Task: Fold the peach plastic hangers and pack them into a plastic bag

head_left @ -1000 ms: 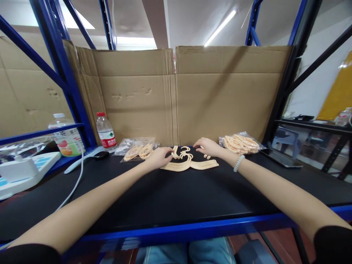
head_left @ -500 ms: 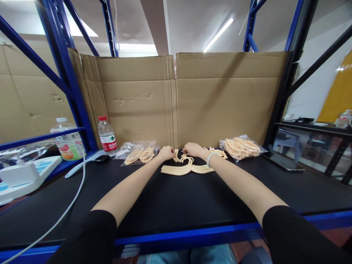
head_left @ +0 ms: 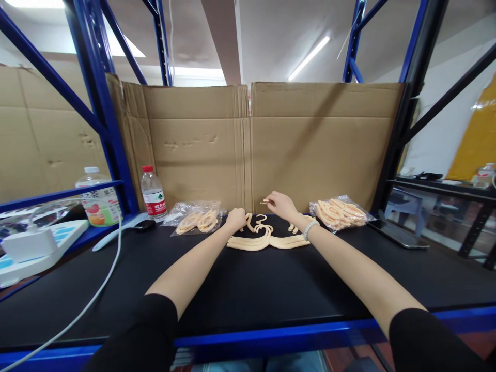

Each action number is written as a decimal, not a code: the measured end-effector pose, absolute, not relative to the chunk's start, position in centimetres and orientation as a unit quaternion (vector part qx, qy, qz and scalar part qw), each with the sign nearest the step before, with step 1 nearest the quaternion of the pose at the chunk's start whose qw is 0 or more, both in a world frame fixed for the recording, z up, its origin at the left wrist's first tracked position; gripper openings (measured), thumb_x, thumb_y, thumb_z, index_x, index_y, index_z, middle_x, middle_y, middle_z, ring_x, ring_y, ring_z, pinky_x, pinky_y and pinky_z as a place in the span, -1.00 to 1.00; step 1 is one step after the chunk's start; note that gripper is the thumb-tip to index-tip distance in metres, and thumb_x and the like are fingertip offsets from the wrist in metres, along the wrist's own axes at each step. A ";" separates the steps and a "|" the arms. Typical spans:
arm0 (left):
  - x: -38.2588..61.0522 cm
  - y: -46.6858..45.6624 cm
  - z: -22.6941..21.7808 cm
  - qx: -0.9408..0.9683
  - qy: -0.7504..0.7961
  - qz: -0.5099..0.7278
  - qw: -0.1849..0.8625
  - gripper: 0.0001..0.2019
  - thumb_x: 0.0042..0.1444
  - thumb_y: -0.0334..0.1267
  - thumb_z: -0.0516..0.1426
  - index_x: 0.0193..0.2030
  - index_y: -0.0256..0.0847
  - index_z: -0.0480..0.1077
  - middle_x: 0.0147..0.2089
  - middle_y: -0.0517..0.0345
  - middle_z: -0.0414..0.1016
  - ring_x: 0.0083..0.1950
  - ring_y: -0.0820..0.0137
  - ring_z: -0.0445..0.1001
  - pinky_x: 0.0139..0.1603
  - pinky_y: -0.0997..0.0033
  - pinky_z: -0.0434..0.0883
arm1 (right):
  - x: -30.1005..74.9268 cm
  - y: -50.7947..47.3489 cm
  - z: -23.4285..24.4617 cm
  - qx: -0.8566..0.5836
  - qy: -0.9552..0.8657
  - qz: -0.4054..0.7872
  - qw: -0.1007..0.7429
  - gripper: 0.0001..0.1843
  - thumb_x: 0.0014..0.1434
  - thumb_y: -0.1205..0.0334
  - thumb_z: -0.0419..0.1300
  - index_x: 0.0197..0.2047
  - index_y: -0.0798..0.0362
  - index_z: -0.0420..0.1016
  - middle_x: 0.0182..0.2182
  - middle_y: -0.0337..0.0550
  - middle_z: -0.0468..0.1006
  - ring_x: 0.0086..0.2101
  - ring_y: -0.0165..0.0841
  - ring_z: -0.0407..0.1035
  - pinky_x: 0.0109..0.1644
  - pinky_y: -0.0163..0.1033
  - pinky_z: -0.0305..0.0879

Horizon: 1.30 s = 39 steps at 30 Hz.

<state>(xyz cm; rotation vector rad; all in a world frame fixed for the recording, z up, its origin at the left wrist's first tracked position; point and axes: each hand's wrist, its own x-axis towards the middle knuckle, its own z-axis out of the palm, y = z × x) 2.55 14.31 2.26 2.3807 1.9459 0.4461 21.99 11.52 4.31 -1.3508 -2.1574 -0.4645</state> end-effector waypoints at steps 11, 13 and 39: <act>1.1 10.2 5.2 0.740 0.570 0.282 0.220 -0.64 0.07 -0.38 0.13 0.04 -0.32 0.35 -0.14 -0.06 0.57 -0.13 0.33 0.55 -0.18 0.44 0.46 | 23.5 3.3 3.5 -0.382 -0.740 0.231 0.502 -0.76 0.09 0.24 0.05 -0.21 0.12 0.45 -0.40 -0.11 0.56 -0.49 -0.42 0.43 -0.42 -0.31 0.33; 0.8 7.9 5.2 0.745 0.533 0.289 0.279 -0.70 0.11 -0.37 0.12 0.01 -0.30 0.38 -0.13 -0.01 0.57 -0.16 0.41 0.56 -0.17 0.49 0.47 | 23.3 1.7 3.5 -0.368 -0.703 0.336 0.508 -0.73 0.05 0.25 0.07 -0.21 0.13 0.49 -0.32 -0.05 0.57 -0.45 -0.41 0.42 -0.43 -0.31 0.32; -0.1 -0.2 0.6 0.675 0.322 0.422 0.513 -0.68 -0.16 -0.15 0.34 -0.46 -0.27 0.29 -0.36 0.14 0.48 -0.35 0.44 0.48 -0.31 0.41 0.46 | 22.7 -1.1 1.1 -0.406 -0.607 0.508 0.456 -0.73 -0.20 0.18 0.43 -0.43 0.13 0.53 -0.46 -0.21 0.50 -0.48 -0.52 0.27 -0.37 -0.32 0.26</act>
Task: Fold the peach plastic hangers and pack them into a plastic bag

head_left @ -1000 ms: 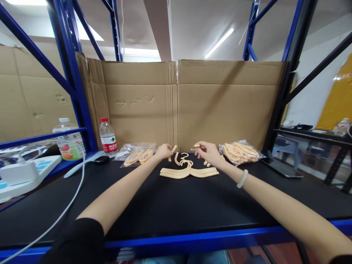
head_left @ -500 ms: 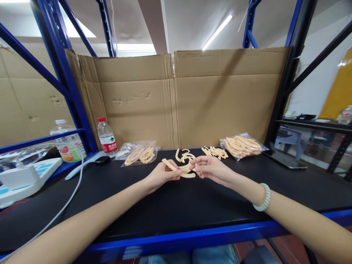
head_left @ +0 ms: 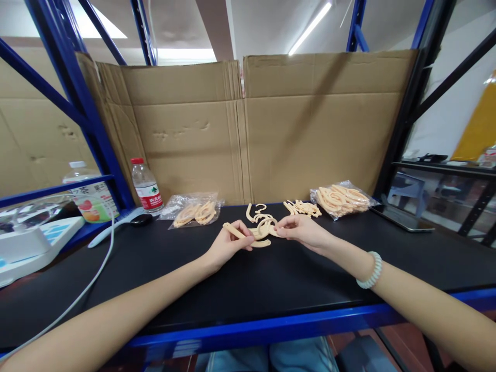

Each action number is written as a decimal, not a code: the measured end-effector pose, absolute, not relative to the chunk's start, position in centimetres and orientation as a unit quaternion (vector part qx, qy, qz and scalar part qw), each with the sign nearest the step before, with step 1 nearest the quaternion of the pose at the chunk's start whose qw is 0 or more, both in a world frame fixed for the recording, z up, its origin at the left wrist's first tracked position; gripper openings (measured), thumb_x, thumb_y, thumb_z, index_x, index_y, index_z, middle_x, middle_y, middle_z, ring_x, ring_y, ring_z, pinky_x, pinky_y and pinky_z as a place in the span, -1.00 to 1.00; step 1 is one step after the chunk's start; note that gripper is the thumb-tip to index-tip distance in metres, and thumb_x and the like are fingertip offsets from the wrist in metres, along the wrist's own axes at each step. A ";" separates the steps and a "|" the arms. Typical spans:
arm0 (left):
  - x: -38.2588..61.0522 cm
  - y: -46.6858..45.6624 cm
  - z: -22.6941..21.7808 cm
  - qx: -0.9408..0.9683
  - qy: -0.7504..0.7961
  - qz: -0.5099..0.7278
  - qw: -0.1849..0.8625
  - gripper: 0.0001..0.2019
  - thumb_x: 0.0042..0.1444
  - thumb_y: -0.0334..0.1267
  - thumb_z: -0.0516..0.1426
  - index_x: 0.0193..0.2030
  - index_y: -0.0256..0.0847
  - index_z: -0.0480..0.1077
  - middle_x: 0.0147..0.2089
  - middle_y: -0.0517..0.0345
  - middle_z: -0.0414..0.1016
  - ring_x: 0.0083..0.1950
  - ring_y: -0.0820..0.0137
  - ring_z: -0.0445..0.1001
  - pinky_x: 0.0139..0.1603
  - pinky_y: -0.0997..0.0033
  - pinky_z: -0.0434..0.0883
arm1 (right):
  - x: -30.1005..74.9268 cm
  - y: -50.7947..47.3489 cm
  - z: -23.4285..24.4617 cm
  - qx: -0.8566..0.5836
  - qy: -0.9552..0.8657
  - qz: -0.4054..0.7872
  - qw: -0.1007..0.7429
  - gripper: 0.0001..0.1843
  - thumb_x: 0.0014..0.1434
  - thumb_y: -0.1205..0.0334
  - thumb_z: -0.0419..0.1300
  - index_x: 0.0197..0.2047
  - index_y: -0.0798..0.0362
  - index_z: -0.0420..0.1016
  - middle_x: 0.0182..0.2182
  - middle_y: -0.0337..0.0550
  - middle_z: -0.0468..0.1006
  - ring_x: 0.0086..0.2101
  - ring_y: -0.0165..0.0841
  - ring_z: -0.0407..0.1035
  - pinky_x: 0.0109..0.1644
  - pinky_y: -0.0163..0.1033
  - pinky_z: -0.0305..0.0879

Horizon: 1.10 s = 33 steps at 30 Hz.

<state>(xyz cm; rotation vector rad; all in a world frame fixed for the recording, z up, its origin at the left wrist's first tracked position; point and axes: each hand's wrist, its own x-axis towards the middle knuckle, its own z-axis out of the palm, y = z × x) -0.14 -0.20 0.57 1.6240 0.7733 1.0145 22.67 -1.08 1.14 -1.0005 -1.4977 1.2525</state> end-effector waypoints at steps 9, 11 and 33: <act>-0.2 -0.7 0.9 0.704 0.279 0.438 0.485 -0.73 -0.11 -0.16 0.31 -0.46 -0.28 0.35 -0.37 0.15 0.43 -0.35 0.45 0.43 -0.31 0.42 0.44 | 22.0 -1.5 0.9 -0.387 -0.566 0.573 0.448 -0.68 -0.15 0.11 0.43 -0.42 0.11 0.45 -0.52 -0.29 0.45 -0.51 -0.53 0.36 -0.25 -0.27 0.42; -0.2 -0.7 0.9 0.709 0.276 0.437 0.479 -0.74 -0.10 -0.16 0.30 -0.47 -0.27 0.35 -0.38 0.15 0.44 -0.37 0.45 0.43 -0.30 0.40 0.43 | 22.0 -1.5 0.8 -0.370 -0.556 0.593 0.451 -0.66 -0.16 0.12 0.44 -0.44 0.12 0.42 -0.53 -0.29 0.46 -0.49 -0.51 0.39 -0.22 -0.24 0.44; -0.3 -1.6 0.9 0.837 0.198 0.449 0.242 -0.89 0.10 -0.30 0.17 -0.39 -0.29 0.37 -0.36 0.06 0.45 -0.32 0.39 0.43 -0.25 0.37 0.37 | 21.9 -2.0 0.8 -0.342 -0.542 0.686 0.344 -0.64 -0.01 0.12 0.37 -0.33 0.15 0.33 -0.24 0.04 0.59 -0.23 -0.21 0.54 0.04 -0.05 0.36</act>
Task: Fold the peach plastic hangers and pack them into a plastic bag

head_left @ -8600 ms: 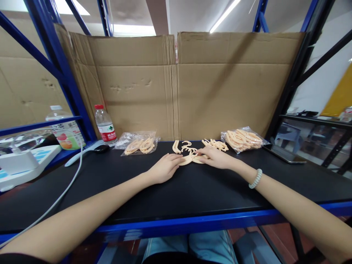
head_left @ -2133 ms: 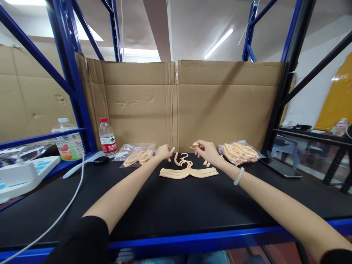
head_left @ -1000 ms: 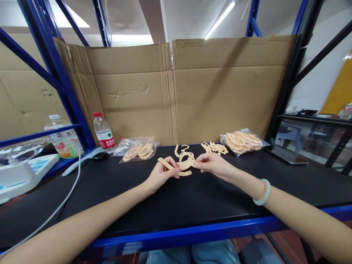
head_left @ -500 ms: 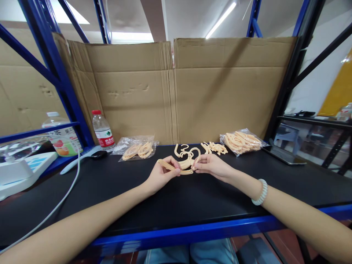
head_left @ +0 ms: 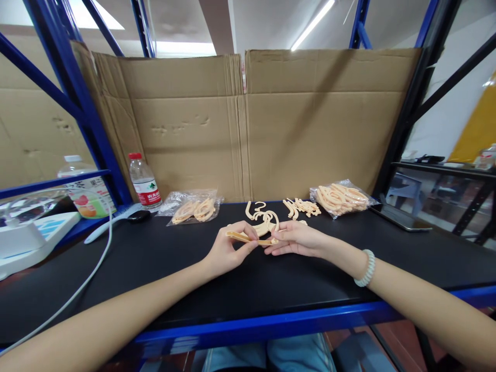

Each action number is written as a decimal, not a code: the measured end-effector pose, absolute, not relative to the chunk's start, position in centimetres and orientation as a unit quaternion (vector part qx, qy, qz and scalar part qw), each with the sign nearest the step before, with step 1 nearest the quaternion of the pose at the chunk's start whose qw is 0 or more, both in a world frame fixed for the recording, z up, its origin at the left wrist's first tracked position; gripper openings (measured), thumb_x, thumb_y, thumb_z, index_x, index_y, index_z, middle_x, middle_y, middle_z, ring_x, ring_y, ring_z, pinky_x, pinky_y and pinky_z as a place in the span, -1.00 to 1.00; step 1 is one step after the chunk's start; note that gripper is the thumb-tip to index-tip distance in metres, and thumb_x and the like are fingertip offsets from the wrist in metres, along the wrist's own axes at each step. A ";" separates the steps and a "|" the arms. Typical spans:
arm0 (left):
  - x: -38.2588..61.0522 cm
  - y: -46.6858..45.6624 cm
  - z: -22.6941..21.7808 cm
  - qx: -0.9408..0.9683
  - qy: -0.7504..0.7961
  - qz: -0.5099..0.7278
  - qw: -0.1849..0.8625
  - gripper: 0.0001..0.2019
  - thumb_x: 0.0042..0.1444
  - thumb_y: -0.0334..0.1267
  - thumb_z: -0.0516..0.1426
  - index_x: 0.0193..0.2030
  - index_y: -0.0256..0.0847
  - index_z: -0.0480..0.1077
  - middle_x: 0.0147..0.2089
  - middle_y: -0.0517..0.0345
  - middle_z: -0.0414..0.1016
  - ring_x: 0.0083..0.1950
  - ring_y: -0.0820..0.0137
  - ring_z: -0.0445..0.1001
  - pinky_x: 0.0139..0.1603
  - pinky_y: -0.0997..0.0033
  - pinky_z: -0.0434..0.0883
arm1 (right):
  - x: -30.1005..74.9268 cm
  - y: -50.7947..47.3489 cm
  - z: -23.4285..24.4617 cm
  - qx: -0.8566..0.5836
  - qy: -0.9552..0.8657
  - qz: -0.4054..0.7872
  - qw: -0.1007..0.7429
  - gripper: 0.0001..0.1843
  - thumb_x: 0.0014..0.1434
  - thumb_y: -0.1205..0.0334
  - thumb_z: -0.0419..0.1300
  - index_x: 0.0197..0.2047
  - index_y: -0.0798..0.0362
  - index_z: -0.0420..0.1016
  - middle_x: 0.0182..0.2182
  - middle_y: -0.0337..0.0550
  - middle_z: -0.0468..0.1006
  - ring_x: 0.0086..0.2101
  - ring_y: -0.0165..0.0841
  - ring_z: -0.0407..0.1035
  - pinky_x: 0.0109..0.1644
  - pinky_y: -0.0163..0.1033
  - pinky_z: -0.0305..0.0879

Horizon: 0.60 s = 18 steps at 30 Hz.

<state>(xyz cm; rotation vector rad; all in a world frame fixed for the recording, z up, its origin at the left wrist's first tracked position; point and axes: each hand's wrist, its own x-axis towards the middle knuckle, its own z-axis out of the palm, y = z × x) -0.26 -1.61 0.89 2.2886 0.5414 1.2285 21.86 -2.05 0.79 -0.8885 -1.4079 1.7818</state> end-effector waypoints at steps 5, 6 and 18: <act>-0.3 -1.6 1.1 0.841 0.194 0.453 0.223 -0.90 0.10 -0.32 0.17 -0.39 -0.29 0.38 -0.35 0.05 0.45 -0.31 0.37 0.44 -0.22 0.34 0.37 | 21.7 -2.2 1.0 -0.345 -0.553 0.676 0.344 -0.66 0.03 0.11 0.34 -0.31 0.13 0.32 -0.24 0.08 0.60 -0.23 -0.21 0.54 0.02 -0.05 0.37; -0.3 -1.6 1.1 0.842 0.192 0.451 0.224 -0.90 0.10 -0.32 0.17 -0.39 -0.29 0.38 -0.35 0.05 0.45 -0.30 0.37 0.44 -0.21 0.34 0.37 | 21.7 -2.2 1.0 -0.347 -0.554 0.674 0.344 -0.67 0.03 0.11 0.34 -0.31 0.13 0.32 -0.23 0.08 0.60 -0.23 -0.21 0.54 0.01 -0.06 0.38; -0.2 -1.6 0.8 0.805 0.225 0.460 0.299 -0.87 0.07 -0.28 0.19 -0.39 -0.29 0.37 -0.36 0.08 0.42 -0.32 0.37 0.44 -0.28 0.37 0.40 | 21.0 -2.2 0.3 -0.320 -0.617 0.595 0.403 -0.59 -0.02 0.01 0.35 -0.34 0.10 0.29 -0.38 -0.09 0.60 -0.38 -0.30 0.55 -0.24 -0.22 0.47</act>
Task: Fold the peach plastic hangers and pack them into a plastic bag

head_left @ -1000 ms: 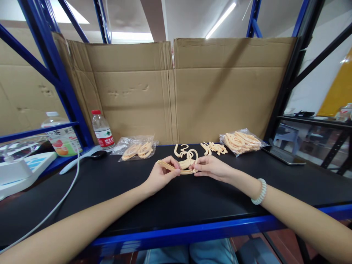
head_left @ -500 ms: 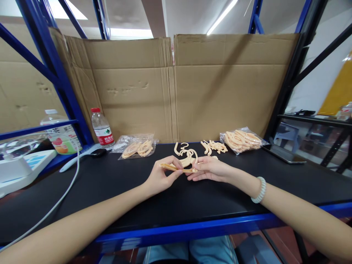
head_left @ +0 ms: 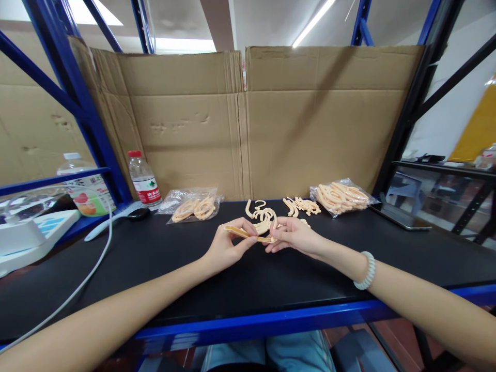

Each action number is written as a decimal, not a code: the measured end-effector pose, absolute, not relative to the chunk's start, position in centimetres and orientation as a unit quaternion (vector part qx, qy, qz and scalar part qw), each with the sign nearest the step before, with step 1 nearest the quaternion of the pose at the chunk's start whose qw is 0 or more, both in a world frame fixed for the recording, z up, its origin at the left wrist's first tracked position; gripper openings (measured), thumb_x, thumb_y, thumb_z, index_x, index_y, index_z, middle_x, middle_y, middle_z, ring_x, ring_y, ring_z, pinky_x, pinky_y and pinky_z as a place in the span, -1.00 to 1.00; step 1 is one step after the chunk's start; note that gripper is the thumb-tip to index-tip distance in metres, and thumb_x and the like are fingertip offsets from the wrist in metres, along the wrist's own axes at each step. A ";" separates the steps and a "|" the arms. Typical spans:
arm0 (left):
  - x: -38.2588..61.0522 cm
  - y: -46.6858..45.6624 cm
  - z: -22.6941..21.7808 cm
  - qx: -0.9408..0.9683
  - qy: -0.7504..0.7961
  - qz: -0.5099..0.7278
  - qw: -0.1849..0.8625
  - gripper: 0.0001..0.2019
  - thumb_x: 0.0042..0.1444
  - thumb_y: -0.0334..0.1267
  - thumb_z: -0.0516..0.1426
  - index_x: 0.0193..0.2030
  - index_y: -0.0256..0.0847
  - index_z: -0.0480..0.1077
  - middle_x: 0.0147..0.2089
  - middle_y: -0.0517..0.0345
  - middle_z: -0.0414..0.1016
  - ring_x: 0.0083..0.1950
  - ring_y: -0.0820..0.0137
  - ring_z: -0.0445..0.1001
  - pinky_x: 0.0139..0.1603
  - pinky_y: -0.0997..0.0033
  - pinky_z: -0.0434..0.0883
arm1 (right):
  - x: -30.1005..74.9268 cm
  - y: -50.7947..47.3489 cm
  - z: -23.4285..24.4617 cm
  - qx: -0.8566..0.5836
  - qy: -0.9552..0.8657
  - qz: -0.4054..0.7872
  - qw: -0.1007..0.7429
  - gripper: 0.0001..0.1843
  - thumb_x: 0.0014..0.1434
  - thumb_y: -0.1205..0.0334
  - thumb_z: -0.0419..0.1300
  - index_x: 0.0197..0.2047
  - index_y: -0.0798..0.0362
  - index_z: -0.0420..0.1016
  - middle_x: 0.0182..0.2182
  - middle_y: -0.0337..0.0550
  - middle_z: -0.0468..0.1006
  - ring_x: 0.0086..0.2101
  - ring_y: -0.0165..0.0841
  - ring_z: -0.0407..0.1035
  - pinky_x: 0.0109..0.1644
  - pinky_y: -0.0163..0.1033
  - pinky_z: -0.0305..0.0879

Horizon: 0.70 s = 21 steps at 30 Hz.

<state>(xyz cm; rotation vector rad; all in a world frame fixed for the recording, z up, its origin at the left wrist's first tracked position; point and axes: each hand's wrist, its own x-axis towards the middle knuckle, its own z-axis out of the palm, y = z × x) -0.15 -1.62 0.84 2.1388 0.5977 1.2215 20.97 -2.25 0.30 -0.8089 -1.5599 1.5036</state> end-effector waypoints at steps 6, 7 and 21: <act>0.0 -1.7 0.9 0.769 0.245 0.482 0.341 -0.85 0.05 -0.25 0.21 -0.38 -0.28 0.36 -0.37 0.14 0.40 -0.34 0.40 0.43 -0.31 0.39 0.40 | 20.4 -2.8 0.6 -0.314 -0.634 0.555 0.438 -0.62 -0.01 0.04 0.34 -0.34 0.09 0.27 -0.45 -0.18 0.56 -0.42 -0.30 0.55 -0.31 -0.22 0.49; 0.0 -1.8 1.0 0.764 0.245 0.485 0.349 -0.85 0.05 -0.25 0.21 -0.38 -0.27 0.36 -0.37 0.14 0.40 -0.34 0.41 0.43 -0.31 0.39 0.41 | 20.3 -2.9 0.6 -0.313 -0.637 0.548 0.443 -0.63 0.00 0.04 0.33 -0.33 0.09 0.27 -0.44 -0.17 0.57 -0.42 -0.30 0.55 -0.32 -0.23 0.49; 0.8 -2.0 1.1 0.633 0.315 0.527 0.472 -0.70 -0.08 -0.15 0.31 -0.40 -0.30 0.32 -0.43 0.24 0.39 -0.34 0.41 0.51 -0.28 0.39 0.51 | 20.2 -2.8 0.6 -0.304 -0.641 0.498 0.499 -0.65 -0.02 0.04 0.35 -0.37 0.08 0.32 -0.41 -0.19 0.55 -0.42 -0.39 0.50 -0.36 -0.31 0.43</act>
